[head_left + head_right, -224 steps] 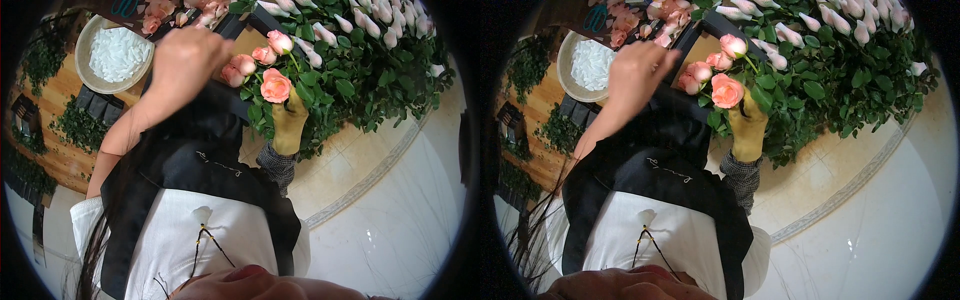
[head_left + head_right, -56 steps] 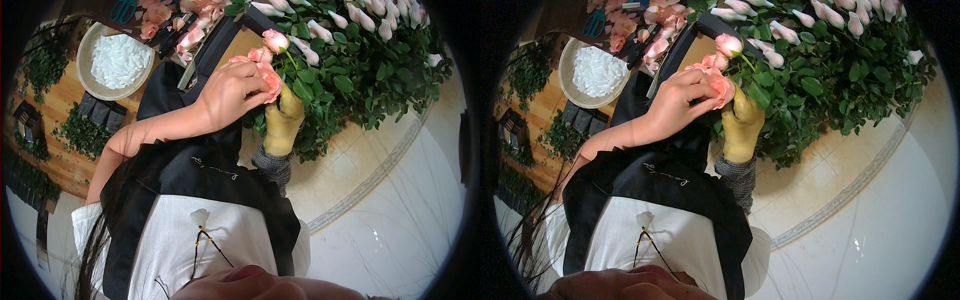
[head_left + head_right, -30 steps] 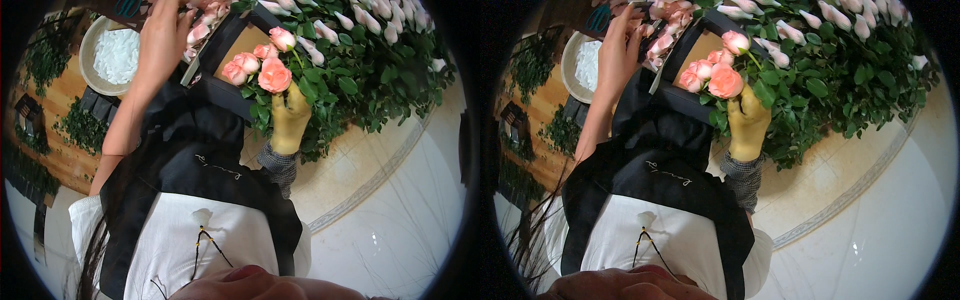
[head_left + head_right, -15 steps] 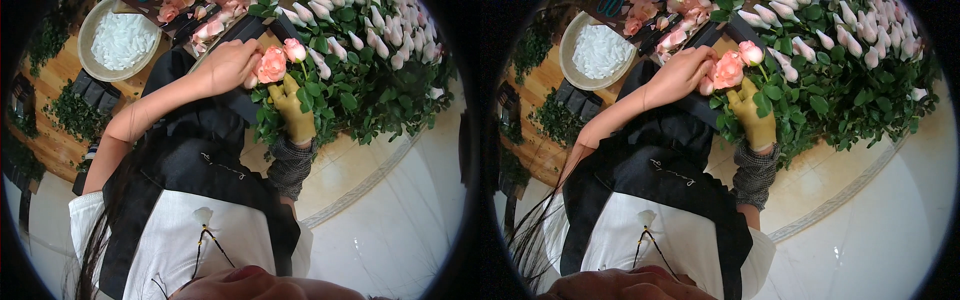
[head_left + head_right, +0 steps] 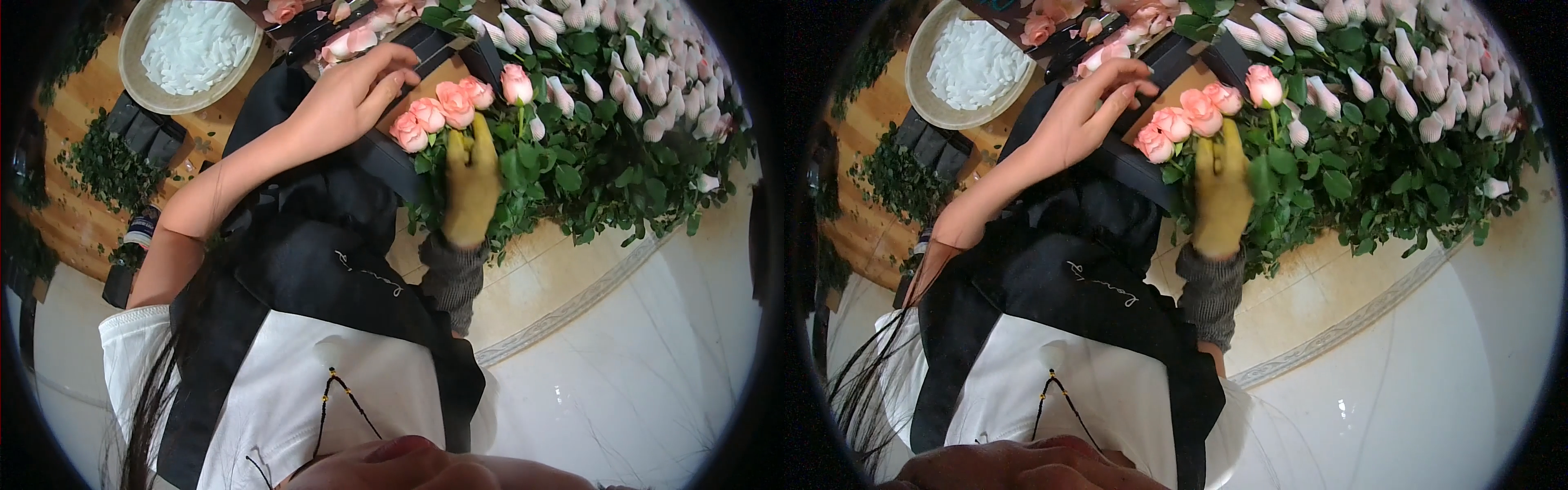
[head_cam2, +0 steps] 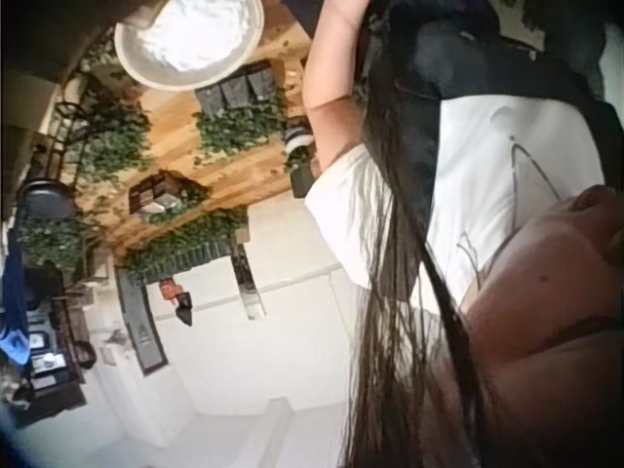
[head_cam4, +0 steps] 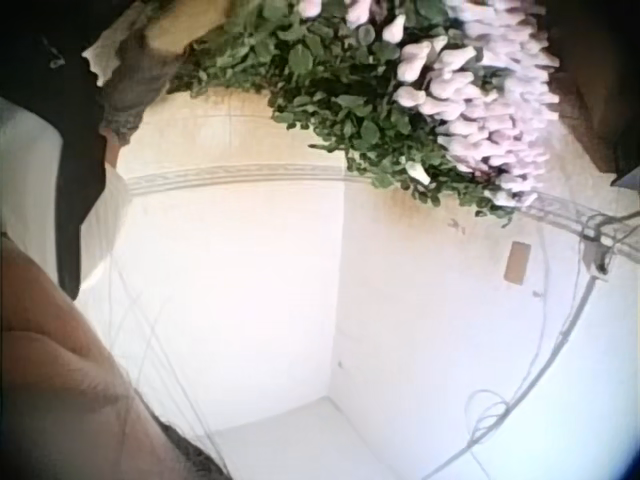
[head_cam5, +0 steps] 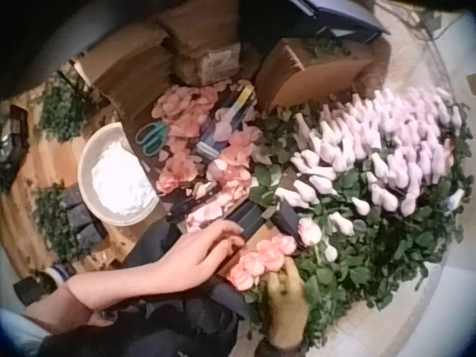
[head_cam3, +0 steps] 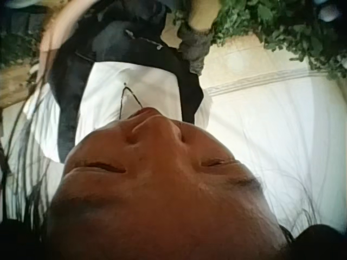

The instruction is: The person places individual pink rose heads into a black rectangular grid box, fills the gaps with small white paper inserts, and then prepares a floral foam base to insert leafy green stems.

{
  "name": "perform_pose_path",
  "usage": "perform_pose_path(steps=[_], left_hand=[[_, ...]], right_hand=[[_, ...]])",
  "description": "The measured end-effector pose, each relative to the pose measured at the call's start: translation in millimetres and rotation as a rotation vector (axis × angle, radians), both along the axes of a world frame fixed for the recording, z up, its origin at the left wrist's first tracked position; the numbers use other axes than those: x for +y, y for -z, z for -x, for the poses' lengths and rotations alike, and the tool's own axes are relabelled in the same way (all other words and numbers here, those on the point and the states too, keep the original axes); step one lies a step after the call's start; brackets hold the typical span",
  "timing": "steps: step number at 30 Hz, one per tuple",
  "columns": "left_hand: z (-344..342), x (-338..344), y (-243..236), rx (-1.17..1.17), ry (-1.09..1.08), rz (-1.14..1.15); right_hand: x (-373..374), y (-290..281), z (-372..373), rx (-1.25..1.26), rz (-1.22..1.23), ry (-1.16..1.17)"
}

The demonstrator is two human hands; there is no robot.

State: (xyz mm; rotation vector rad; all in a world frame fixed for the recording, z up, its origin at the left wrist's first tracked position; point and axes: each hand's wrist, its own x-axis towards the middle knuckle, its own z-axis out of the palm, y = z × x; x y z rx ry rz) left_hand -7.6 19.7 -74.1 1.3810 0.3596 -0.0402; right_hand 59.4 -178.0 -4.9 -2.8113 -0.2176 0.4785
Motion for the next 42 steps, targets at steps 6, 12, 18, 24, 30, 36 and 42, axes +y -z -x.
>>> perform_pose_path(steps=[6, 12, 18, 24, 30, 36, 42], left_hand=[[12.1, -3.8, 0.2, -0.033, 0.041, -0.404], [6.7, -4.0, -2.0, -0.013, 0.112, -0.372], [14.7, -10.4, 7.4, -0.089, 0.051, -0.341], [15.5, -2.2, -18.7, -0.26, 0.054, -0.558], [16.6, -60.6, -29.0, -0.412, 0.349, -1.107], [8.0, -56.9, -32.6, -0.447, 0.502, -1.354], [-17.9, -50.8, -35.0, -0.496, 0.43, -1.206]], right_hand=[[-0.3, -23.2, 9.9, -0.138, 0.074, -0.265], [-1.2, -7.4, -14.7, 0.283, -0.091, -0.461], [-6.6, 3.8, -6.0, 0.14, -0.048, -0.546], [-9.9, 7.3, -4.9, 0.124, -0.083, -0.469], [-20.9, 5.3, 1.7, 0.054, -0.077, -0.427], [-25.5, 36.1, -13.7, 0.045, -0.203, -0.115], [-28.5, 44.7, -5.0, -0.24, -0.139, -0.351]])
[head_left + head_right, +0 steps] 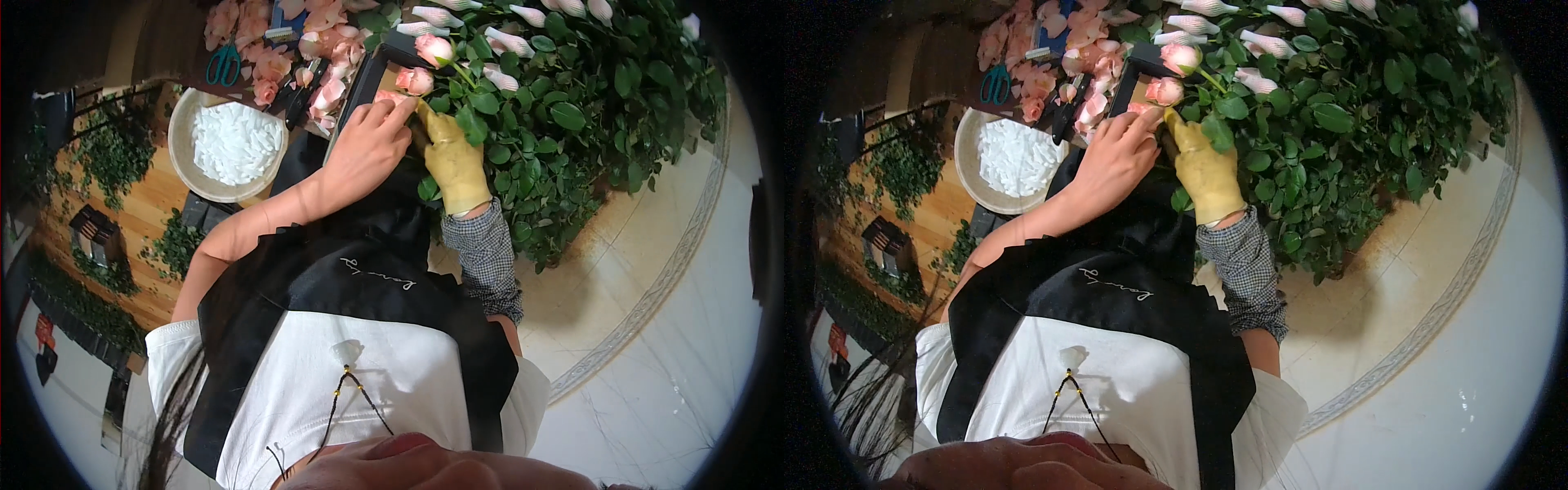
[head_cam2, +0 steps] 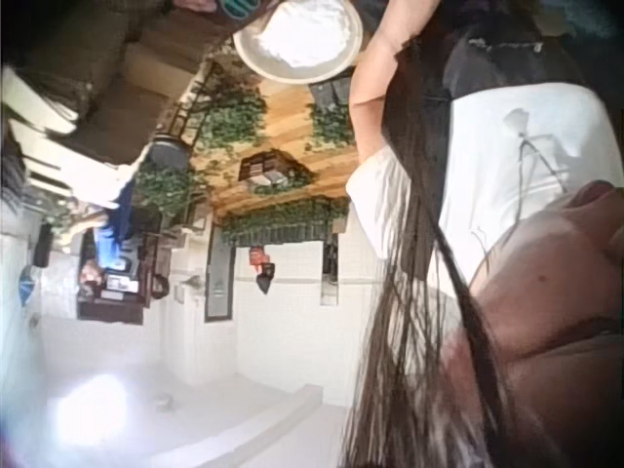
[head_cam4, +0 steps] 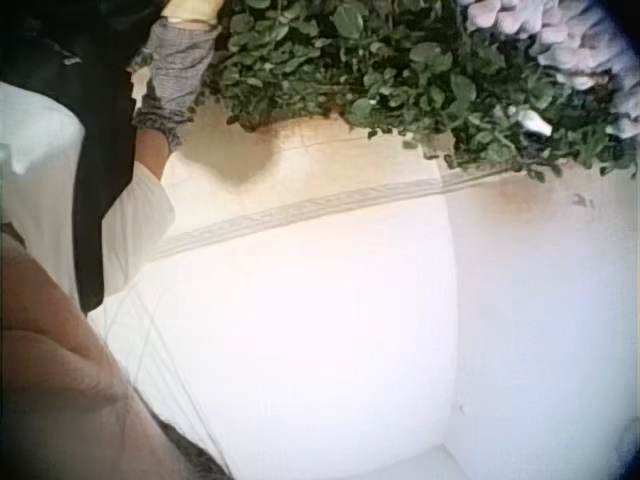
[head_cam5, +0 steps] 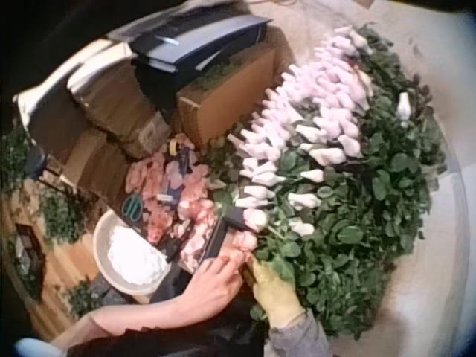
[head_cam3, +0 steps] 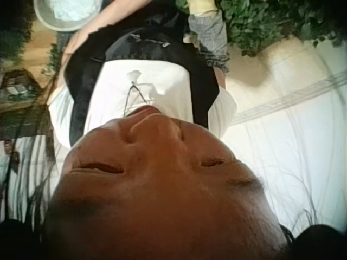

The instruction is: The person places individual pink rose heads into a black rectangular grid box, fills the gaps with small white paper inserts, and then prepares a floral foam base to insert leafy green stems.

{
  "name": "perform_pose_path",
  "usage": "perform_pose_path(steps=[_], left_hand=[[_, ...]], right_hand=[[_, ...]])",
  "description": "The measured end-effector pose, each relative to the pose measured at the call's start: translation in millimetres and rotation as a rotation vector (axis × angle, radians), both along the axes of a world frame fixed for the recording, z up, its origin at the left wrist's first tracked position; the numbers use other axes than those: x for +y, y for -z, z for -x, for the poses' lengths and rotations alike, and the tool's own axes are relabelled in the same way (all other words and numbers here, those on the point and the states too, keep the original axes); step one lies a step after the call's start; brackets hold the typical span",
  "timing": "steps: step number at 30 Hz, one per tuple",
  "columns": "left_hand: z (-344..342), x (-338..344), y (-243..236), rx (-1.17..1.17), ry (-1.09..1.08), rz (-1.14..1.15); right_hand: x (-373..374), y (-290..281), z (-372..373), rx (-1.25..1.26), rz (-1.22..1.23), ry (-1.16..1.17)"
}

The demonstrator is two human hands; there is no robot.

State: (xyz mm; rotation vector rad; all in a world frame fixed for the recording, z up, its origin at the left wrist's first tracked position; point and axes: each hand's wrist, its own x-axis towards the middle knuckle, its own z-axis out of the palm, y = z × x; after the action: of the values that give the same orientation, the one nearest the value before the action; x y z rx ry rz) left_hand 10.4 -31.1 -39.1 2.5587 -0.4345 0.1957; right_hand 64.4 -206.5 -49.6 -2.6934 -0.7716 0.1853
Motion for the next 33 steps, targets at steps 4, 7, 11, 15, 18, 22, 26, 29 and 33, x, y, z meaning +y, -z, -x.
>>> perform_pose_path(steps=[4, 7, 11, 15, 18, 22, 26, 29, 33], left_hand=[[-3.5, -1.9, 5.6, -0.004, -0.021, 0.033], [-4.9, -1.7, 2.5, 0.003, 0.015, 0.043], [-8.0, 3.9, 1.0, 0.029, -0.027, 0.148], [-7.8, 16.1, 2.1, 0.115, -0.036, 0.303], [-4.9, 3.6, -5.3, 0.023, -0.044, 0.155], [-4.3, 3.9, -5.4, 0.028, -0.041, 0.141], [-5.3, 13.6, 1.6, 0.096, 0.008, 0.232], [-14.0, 20.6, 1.9, -0.038, -0.172, 0.273], [-53.9, 17.0, -6.8, -0.108, 0.07, 0.145]], right_hand=[[7.1, -30.1, -8.3, -0.114, -0.161, 0.148], [21.1, -47.5, -24.7, 0.011, 0.175, 0.259], [25.7, -28.3, -33.3, -0.089, 0.063, 0.176], [15.2, -30.3, -35.2, 0.284, -0.108, 0.264], [10.9, -18.7, -28.9, -0.213, -0.138, 0.21], [28.4, -1.9, -38.2, -0.209, 0.092, 0.139], [20.4, -19.3, -47.9, 0.171, 0.06, 0.088], [15.3, -26.0, -54.5, 0.334, 0.009, 0.012], [8.8, -9.0, -38.7, 0.002, 0.088, -0.005]])
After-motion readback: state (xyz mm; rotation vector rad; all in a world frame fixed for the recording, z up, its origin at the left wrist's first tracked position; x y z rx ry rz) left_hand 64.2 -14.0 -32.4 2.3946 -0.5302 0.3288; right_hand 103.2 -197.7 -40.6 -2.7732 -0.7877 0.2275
